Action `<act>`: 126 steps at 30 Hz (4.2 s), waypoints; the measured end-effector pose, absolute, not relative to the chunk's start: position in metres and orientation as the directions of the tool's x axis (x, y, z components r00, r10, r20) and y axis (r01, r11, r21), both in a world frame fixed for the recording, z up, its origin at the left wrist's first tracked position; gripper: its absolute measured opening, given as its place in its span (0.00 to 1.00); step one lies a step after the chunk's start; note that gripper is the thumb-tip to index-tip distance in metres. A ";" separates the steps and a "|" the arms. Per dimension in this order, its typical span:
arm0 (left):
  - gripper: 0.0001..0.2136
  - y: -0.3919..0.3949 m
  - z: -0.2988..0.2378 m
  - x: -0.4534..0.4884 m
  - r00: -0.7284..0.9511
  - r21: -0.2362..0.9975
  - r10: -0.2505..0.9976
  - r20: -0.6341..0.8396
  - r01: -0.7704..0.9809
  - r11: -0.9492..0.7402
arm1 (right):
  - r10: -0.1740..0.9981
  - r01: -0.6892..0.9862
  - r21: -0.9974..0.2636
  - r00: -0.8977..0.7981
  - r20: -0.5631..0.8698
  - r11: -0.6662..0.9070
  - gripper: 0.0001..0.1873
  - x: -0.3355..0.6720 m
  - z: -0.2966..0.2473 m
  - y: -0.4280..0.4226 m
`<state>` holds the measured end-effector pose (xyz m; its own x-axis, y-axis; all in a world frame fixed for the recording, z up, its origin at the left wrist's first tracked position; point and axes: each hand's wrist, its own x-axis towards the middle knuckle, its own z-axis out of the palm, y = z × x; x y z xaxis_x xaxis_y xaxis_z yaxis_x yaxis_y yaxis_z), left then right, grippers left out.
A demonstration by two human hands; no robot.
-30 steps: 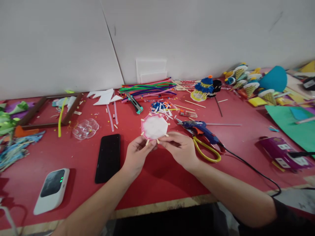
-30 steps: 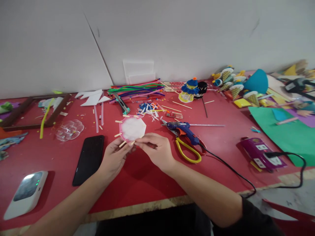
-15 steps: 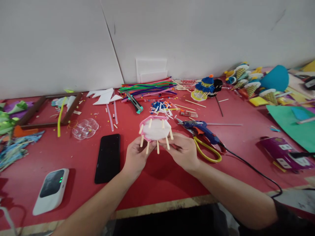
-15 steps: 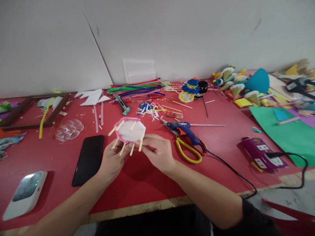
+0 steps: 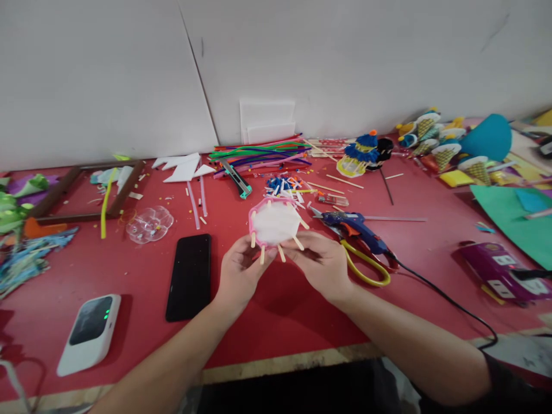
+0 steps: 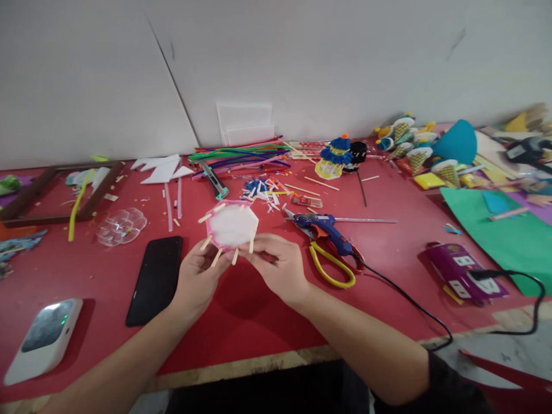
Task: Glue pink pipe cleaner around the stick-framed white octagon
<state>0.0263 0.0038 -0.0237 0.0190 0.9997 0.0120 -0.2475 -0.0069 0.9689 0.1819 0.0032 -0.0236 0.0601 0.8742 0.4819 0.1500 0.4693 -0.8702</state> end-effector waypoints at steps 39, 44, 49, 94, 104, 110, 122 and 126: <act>0.14 0.007 -0.019 0.027 0.103 0.871 0.978 -0.183 -0.445 0.210 | 0.967 -0.041 -0.975 0.145 0.210 0.218 0.03 0.177 -0.024 0.008; 0.11 0.008 -0.018 0.024 0.062 0.874 0.973 -0.220 -0.430 0.225 | 0.948 0.055 -0.954 0.109 0.298 0.294 0.02 0.178 -0.023 0.006; 0.14 0.007 -0.020 0.023 0.032 0.885 0.973 -0.231 -0.409 0.223 | 0.934 0.143 -0.931 0.076 0.349 0.336 0.04 0.180 -0.026 0.006; 0.15 0.006 -0.016 0.023 0.073 0.894 0.967 -0.243 -0.369 0.252 | 0.808 0.298 -0.764 -0.045 0.588 0.572 0.04 0.184 -0.031 0.005; 0.16 0.005 -0.018 0.023 0.054 0.907 0.966 -0.251 -0.336 0.254 | 0.692 0.388 -0.599 -0.164 0.703 0.701 0.12 0.190 -0.029 0.008; 0.18 0.004 -0.020 0.024 0.069 0.948 0.986 -0.148 -0.275 0.162 | 0.695 0.390 -0.604 -0.151 0.703 0.696 0.12 0.191 -0.030 0.009; 0.33 0.005 -0.023 0.022 0.029 0.941 0.996 -0.084 -0.325 0.088 | 0.827 0.323 -0.775 -0.048 0.560 0.543 0.09 0.186 -0.029 0.010; 0.34 0.004 -0.021 0.022 0.037 0.934 0.993 -0.113 -0.337 0.119 | 0.847 0.317 -0.797 -0.043 0.530 0.515 0.08 0.185 -0.026 0.010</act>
<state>0.0224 0.0040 -0.0212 0.0369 0.9929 -0.1127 -0.3370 0.1186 0.9340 0.1851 0.0099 -0.0260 -0.0429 0.8469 0.5300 0.3172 0.5146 -0.7966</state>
